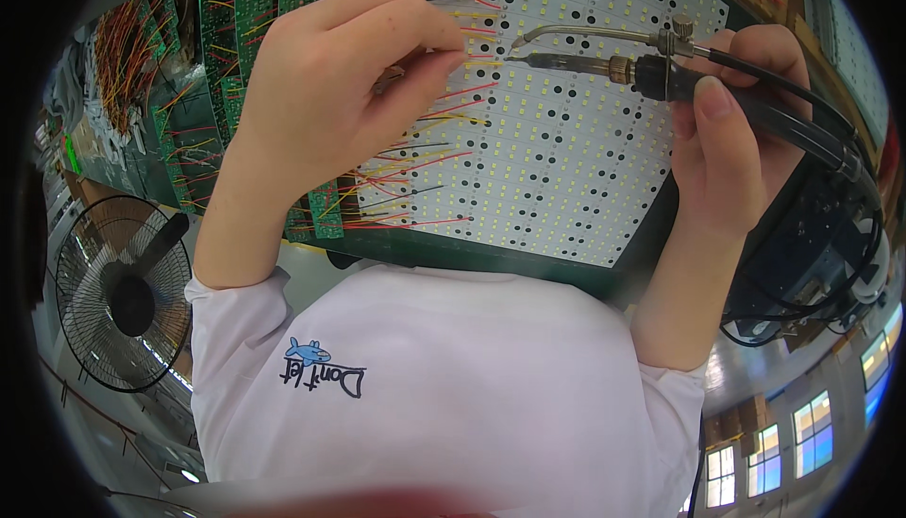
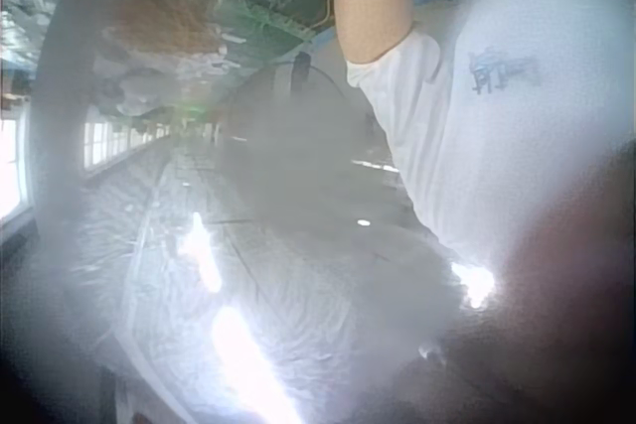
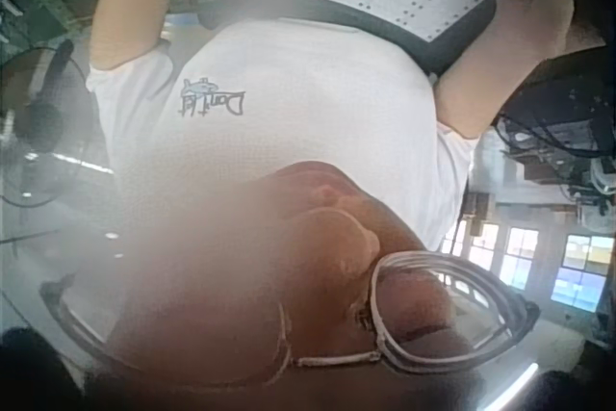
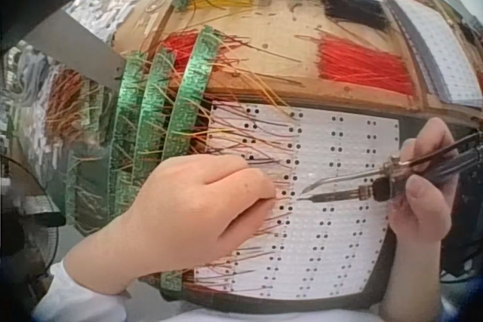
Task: The person solders red and orange wires onto an LED light panel with a soldering iron.
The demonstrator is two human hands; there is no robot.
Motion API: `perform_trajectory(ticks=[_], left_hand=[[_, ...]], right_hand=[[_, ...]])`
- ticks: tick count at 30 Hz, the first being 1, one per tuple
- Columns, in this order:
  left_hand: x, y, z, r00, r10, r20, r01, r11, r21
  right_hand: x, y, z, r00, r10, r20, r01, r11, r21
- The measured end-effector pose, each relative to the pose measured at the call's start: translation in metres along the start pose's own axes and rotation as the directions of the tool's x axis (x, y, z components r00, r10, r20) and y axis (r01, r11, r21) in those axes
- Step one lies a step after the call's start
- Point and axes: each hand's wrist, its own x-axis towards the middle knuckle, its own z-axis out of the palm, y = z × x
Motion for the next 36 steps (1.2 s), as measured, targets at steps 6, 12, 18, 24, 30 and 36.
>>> perform_trajectory(ticks=[6,12,18,24,30,36], left_hand=[[-0.001,-0.003,0.001,1.000,-0.005,0.007,0.005,1.000,0.027],[0.000,-0.001,-0.001,1.000,-0.002,0.011,0.002,0.999,0.050],[-0.001,-0.002,0.001,1.000,0.003,-0.001,-0.003,0.999,0.053],[0.005,0.006,0.000,0.999,-0.022,0.024,0.021,0.997,0.070],[0.004,0.006,0.000,1.000,-0.019,0.022,0.017,0.997,0.072],[0.005,0.007,-0.005,0.998,-0.032,0.045,0.030,0.998,0.057]], right_hand=[[0.000,0.002,0.000,0.997,0.037,-0.067,-0.039,0.999,-0.034],[-0.001,0.000,-0.002,0.999,0.012,0.047,-0.011,1.000,-0.024],[-0.002,0.003,-0.004,0.994,0.007,0.109,-0.002,0.999,-0.042],[-0.003,0.003,-0.006,0.993,0.019,0.120,-0.009,0.997,-0.082],[0.000,0.002,0.003,0.999,0.029,0.024,-0.025,0.987,-0.161],[0.001,-0.001,-0.002,0.991,0.089,-0.103,-0.085,0.995,0.043]])
